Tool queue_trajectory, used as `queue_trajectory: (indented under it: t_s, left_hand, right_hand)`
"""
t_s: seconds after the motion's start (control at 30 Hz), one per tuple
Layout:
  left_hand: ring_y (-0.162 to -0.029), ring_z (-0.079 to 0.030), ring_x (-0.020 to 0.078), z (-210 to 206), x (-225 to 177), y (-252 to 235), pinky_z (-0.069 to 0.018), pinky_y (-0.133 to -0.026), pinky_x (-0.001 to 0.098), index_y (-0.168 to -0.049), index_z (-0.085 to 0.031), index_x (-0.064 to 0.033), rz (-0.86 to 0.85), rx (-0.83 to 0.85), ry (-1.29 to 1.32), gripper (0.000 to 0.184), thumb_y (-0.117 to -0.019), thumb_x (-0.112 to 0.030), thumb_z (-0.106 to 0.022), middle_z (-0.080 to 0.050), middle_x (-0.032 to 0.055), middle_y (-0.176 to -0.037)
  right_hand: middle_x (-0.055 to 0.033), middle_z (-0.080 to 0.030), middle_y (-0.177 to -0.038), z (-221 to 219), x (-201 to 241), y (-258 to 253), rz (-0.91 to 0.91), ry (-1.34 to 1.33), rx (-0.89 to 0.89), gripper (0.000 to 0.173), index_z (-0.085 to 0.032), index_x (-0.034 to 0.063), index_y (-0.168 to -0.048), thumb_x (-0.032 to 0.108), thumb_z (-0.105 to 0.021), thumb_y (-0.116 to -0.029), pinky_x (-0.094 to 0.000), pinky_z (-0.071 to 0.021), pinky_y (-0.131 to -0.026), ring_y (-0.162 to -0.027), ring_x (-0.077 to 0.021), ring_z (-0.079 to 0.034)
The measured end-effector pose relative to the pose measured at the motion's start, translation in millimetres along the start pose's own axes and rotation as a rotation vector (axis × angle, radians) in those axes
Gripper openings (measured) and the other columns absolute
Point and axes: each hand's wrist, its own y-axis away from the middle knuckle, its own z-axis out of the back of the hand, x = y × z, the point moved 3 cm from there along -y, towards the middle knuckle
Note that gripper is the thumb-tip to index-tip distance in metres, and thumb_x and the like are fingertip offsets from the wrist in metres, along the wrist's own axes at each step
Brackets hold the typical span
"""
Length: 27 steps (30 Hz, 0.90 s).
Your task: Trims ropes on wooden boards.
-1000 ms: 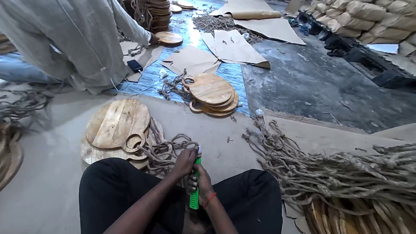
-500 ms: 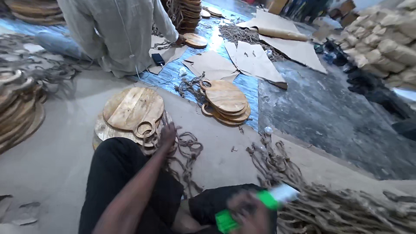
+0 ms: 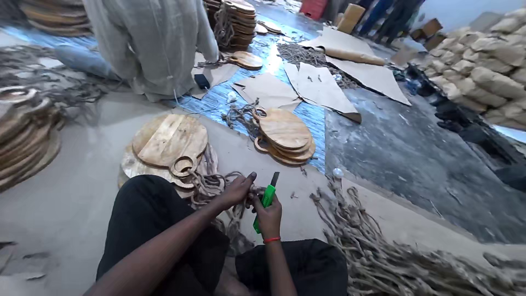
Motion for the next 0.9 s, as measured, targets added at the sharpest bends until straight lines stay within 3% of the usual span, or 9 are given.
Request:
queue_trajectory:
  t_s: [0.07, 0.17, 0.3, 0.43, 0.53, 0.6, 0.73, 0.83, 0.9]
  left_hand:
    - [-0.058, -0.058, 0.0123, 12, 3, 0, -0.0483, -0.058, 0.0303, -0.090, -0.060, -0.0019, 0.027, 0.041, -0.118, 0.066, -0.1110, -0.053, -0.023, -0.060, 0.0050, -0.071]
    - [-0.080, -0.066, 0.0292, 32, -2, -6, -0.0528, -0.082, 0.0510, -0.094, -0.068, 0.0054, -0.039, 0.074, -0.443, 0.066, -0.1115, -0.047, -0.032, -0.067, 0.0184, -0.086]
    - [-0.094, -0.066, 0.0402, 68, 17, -20, -0.0490, -0.089, 0.0618, -0.105, -0.069, 0.0046, -0.012, -0.174, -0.492, 0.059, -0.1095, -0.047, -0.041, -0.067, 0.0243, -0.096]
    - [-0.086, -0.066, 0.0349, 70, 23, -37, -0.0520, -0.082, 0.0586, -0.112, -0.067, -0.0019, -0.060, -0.273, -0.348, 0.053, -0.1051, -0.052, -0.051, -0.067, 0.0187, -0.090]
    - [-0.082, -0.065, 0.0318, 71, 21, -41, -0.0514, -0.080, 0.0553, -0.108, -0.068, -0.0026, -0.109, -0.265, -0.323, 0.044, -0.1043, -0.045, -0.057, -0.067, 0.0162, -0.087]
    - [-0.077, -0.062, 0.0292, 77, 22, -39, -0.0508, -0.076, 0.0521, -0.105, -0.068, -0.0017, -0.102, -0.303, -0.284, 0.042, -0.1060, -0.042, -0.055, -0.064, 0.0149, -0.084]
    - [-0.068, -0.059, 0.0264, 80, 25, -37, -0.0498, -0.068, 0.0485, -0.103, -0.067, -0.0039, -0.097, -0.358, -0.232, 0.042, -0.1060, -0.044, -0.054, -0.061, 0.0121, -0.077]
    - [-0.075, -0.064, 0.0304, 75, 12, -29, -0.0526, -0.073, 0.0537, -0.111, -0.067, -0.0039, -0.142, -0.331, -0.241, 0.038, -0.1006, -0.040, -0.066, -0.066, 0.0146, -0.082]
    - [-0.076, -0.066, 0.0294, 67, 2, -26, -0.0544, -0.075, 0.0532, -0.114, -0.067, -0.0036, -0.224, -0.306, -0.253, 0.033, -0.0996, -0.033, -0.069, -0.068, 0.0140, -0.083]
  right_hand:
    - [-0.0091, -0.072, -0.079, -2, -5, 6, -0.014, -0.044, -0.010, 0.022, -0.067, -0.0070, -0.106, 0.001, -0.073, -0.0868, -0.0277, -0.0614, -0.060, -0.062, -0.0132, -0.069]
    - [-0.0092, -0.073, -0.079, 10, -1, 28, -0.161, -0.054, 0.105, 0.019, -0.068, -0.0071, -0.105, 0.002, -0.071, -0.0884, -0.0288, -0.0618, -0.064, -0.066, -0.0138, -0.070]
    - [-0.0057, -0.073, -0.080, 30, 12, 70, -0.452, 0.140, 0.671, 0.020, -0.068, -0.0049, -0.107, 0.003, -0.070, -0.0888, -0.0316, -0.0601, -0.067, -0.067, -0.0117, -0.068]
    - [-0.0095, -0.074, -0.089, 39, -10, 46, -0.568, 0.484, 1.158, 0.025, -0.070, -0.0022, -0.109, 0.005, -0.075, -0.0861, -0.0404, -0.0595, -0.076, -0.076, -0.0177, -0.070]
    - [-0.0143, -0.071, -0.102, 47, 38, -80, -0.433, 0.933, 0.950, 0.027, -0.068, -0.0018, -0.115, 0.008, -0.073, -0.0908, -0.0416, -0.0553, -0.086, -0.091, -0.0222, -0.068]
    - [-0.0281, -0.067, -0.116, 74, 111, -195, -0.198, 0.936, 0.474, 0.033, -0.063, -0.0109, -0.122, 0.012, -0.068, -0.0985, -0.0534, -0.0488, -0.098, -0.106, -0.0359, -0.065]
    - [-0.0015, -0.064, -0.107, 135, 260, -305, 0.119, 0.217, -0.245, 0.044, -0.045, 0.0068, -0.137, 0.020, -0.065, -0.1002, -0.0280, -0.0585, -0.079, -0.087, -0.0088, -0.067]
    - [0.0064, -0.065, -0.100, 114, 271, -281, 0.165, 0.199, -0.160, 0.033, -0.051, 0.0154, -0.131, 0.024, -0.064, -0.1013, -0.0237, -0.0598, -0.073, -0.080, -0.0048, -0.068]
    - [0.0042, -0.064, -0.104, 89, 213, -237, 0.111, 0.347, -0.016, 0.037, -0.051, 0.0118, -0.136, 0.025, -0.060, -0.1030, -0.0253, -0.0580, -0.069, -0.076, -0.0042, -0.064]
